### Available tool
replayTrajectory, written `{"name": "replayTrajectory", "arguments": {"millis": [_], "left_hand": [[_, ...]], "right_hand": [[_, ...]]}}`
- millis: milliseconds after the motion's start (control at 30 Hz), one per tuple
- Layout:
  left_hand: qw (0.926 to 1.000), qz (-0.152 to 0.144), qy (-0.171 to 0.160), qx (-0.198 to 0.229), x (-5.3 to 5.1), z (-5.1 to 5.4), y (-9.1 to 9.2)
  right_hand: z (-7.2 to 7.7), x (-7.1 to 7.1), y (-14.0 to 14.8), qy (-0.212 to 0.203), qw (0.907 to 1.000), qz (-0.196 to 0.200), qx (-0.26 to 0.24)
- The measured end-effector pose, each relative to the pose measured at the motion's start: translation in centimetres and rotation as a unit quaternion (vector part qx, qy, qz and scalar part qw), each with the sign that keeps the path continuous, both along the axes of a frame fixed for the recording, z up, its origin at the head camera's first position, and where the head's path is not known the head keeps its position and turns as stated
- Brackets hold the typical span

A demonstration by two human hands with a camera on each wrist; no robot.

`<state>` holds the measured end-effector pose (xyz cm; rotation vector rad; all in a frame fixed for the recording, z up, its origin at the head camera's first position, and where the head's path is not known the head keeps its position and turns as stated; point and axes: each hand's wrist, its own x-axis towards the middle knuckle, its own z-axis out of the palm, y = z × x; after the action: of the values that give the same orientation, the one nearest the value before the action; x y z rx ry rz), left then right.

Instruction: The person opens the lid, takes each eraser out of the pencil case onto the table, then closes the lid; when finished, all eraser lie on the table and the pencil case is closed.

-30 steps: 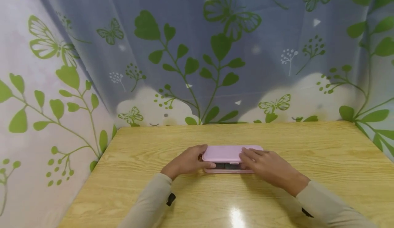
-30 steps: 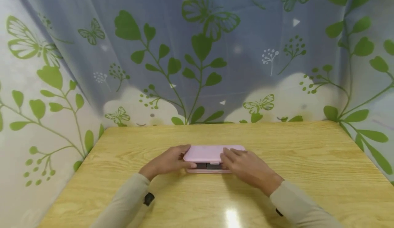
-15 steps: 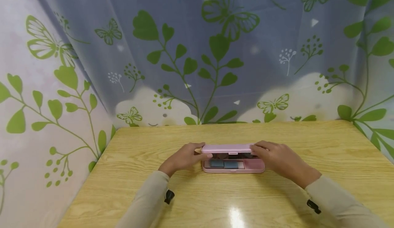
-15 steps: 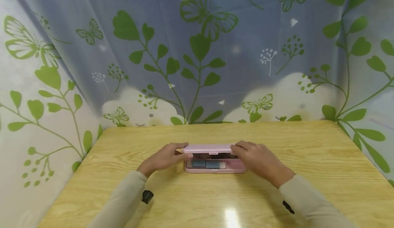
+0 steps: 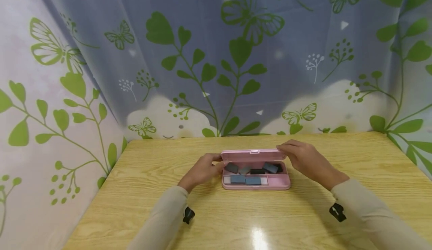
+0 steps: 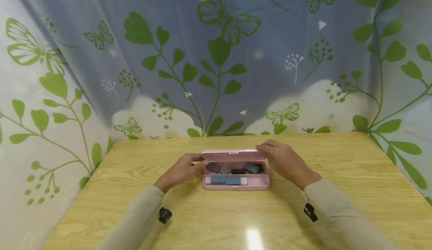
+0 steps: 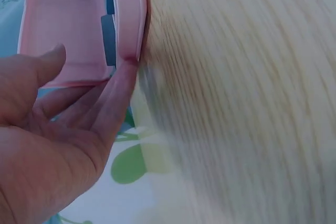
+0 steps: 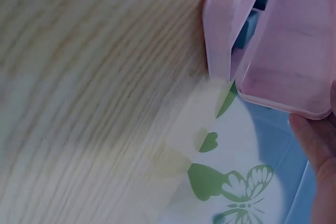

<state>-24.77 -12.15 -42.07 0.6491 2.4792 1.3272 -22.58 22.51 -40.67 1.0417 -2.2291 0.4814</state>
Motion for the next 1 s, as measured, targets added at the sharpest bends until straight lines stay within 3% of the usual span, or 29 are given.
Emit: {"name": "replayTrajectory", "arguments": {"millis": [233, 433, 667, 1000], "left_hand": [[0.9954, 0.075, -0.037, 0.046, -0.6, -0.7, 0.7], [0.984, 0.124, -0.084, 0.096, -1.0, -1.1, 1.1], [0.9804, 0.138, -0.092, 0.106, -1.5, -1.6, 1.2], [0.9793, 0.15, -0.095, 0.097, -2.3, -2.3, 1.0]], "right_hand": [[0.0, -1.0, 0.0, -0.032, 0.9965, -0.009, -0.077], [-0.3, -1.5, 0.0, -0.06, 0.9893, -0.036, -0.128], [-0.6, -1.9, 0.0, -0.06, 0.9844, -0.056, -0.156], [-0.6, -1.4, 0.3, -0.036, 0.9841, -0.087, -0.15]]}}
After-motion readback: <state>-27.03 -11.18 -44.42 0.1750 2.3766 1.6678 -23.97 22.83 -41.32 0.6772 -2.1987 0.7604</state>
